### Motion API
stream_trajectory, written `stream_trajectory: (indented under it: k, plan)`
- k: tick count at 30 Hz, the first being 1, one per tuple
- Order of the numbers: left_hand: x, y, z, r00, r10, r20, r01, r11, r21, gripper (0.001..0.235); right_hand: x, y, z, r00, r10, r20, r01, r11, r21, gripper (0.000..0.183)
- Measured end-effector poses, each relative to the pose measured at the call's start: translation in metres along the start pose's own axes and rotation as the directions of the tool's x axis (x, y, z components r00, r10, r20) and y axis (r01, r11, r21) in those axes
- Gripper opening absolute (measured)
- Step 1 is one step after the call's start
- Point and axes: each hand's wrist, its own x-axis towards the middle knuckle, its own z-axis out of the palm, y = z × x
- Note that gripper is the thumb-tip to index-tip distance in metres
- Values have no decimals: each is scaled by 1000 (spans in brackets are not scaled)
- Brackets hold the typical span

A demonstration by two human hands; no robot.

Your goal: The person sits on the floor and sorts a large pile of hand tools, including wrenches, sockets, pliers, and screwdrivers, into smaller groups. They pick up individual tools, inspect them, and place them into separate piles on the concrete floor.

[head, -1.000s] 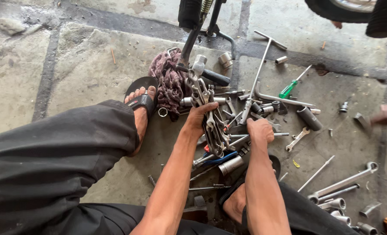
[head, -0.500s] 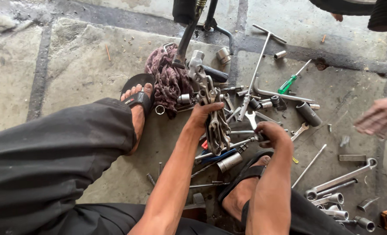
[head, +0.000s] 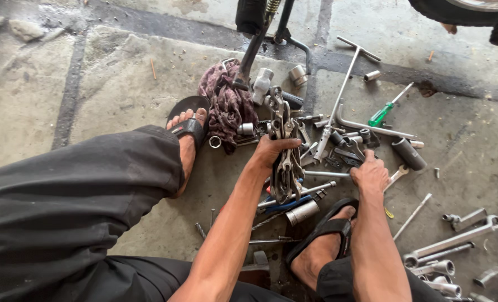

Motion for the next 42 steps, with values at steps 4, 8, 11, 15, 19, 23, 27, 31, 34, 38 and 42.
stream_trajectory:
  k: [4,8,11,15,19,23,27,31,34,38,42]
  plan:
    - [-7,3,-6,1000,11,27,-10,999,-44,27,-18,-6,2,999,-18,46,25,987,-158,50]
    - [-2,3,-1,999,15,31,-13,997,-78,27,-3,8,4,999,32,4,-31,996,-89,43]
    - [1,2,-7,999,34,32,-32,998,-58,27,4,10,14,967,120,223,-143,985,92,40]
    - [4,-6,-6,999,19,27,-19,999,-29,27,-5,-5,-8,856,90,509,-354,820,450,32]
    - [7,-17,-3,999,-12,50,17,993,-115,30,-32,-68,-58,957,-170,233,66,915,398,34]
    - [10,-26,-10,994,31,105,-10,981,-192,31,-78,-149,-96,868,-487,96,462,864,201,36]
    - [18,-27,-16,987,115,110,-73,941,-331,30,-133,-201,-103,865,-498,64,502,857,-118,31]
    - [17,-23,-35,988,154,24,-133,913,-386,27,-139,-206,-108,721,-692,36,692,722,-5,52]
    - [19,-19,-41,990,135,28,-115,919,-377,25,-109,-193,-111,797,-592,122,488,749,448,45]
    - [18,-11,-52,998,42,48,-14,882,-470,26,-73,-177,-86,960,-281,11,262,908,327,35]
    - [18,-1,-58,994,92,57,-56,889,-454,24,-44,-171,-37,972,-234,10,234,971,42,40]
